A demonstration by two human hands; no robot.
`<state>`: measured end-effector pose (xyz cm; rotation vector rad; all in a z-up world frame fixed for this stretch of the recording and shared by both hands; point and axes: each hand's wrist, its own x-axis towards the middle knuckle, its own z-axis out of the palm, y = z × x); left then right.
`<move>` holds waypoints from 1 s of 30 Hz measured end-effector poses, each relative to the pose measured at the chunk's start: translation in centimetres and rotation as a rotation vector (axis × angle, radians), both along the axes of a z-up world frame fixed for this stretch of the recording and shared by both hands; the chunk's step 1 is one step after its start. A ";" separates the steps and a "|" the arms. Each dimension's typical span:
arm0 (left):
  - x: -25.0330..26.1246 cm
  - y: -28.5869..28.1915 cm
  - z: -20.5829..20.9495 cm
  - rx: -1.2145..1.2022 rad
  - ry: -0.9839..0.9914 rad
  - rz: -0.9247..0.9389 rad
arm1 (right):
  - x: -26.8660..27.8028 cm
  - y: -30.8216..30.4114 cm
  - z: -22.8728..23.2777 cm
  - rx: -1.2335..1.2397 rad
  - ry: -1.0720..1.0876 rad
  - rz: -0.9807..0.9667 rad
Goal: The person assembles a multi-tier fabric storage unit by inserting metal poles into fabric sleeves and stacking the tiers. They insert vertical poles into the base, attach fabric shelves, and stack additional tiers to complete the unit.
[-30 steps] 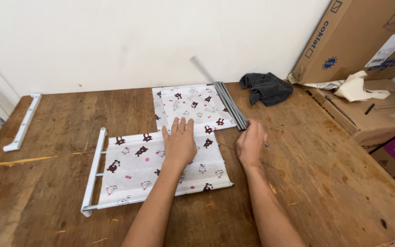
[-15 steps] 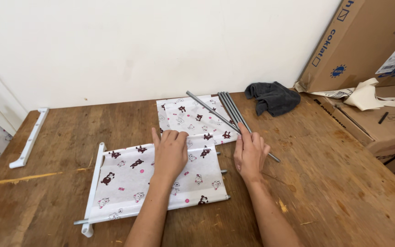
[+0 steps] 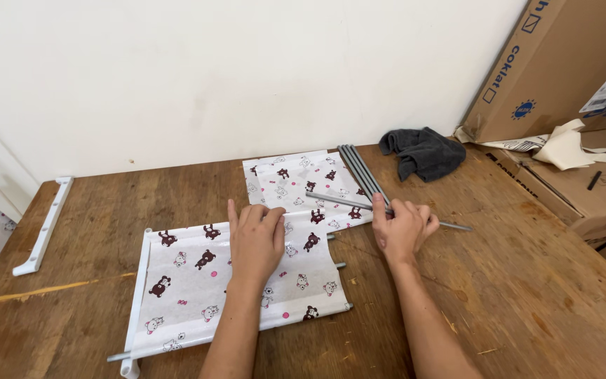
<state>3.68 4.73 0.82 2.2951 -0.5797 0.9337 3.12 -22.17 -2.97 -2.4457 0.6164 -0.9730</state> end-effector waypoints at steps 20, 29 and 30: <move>0.2 0.2 -0.4 -0.045 0.044 0.034 | 0.4 -3.4 -2.1 0.032 -0.070 -0.063; 0.2 0.1 -0.3 -0.050 0.045 0.031 | 0.8 -3.7 -2.2 0.016 -0.007 -0.041; 0.1 0.0 -0.3 -0.051 0.046 0.031 | 0.8 -3.7 -2.3 0.003 -0.008 -0.037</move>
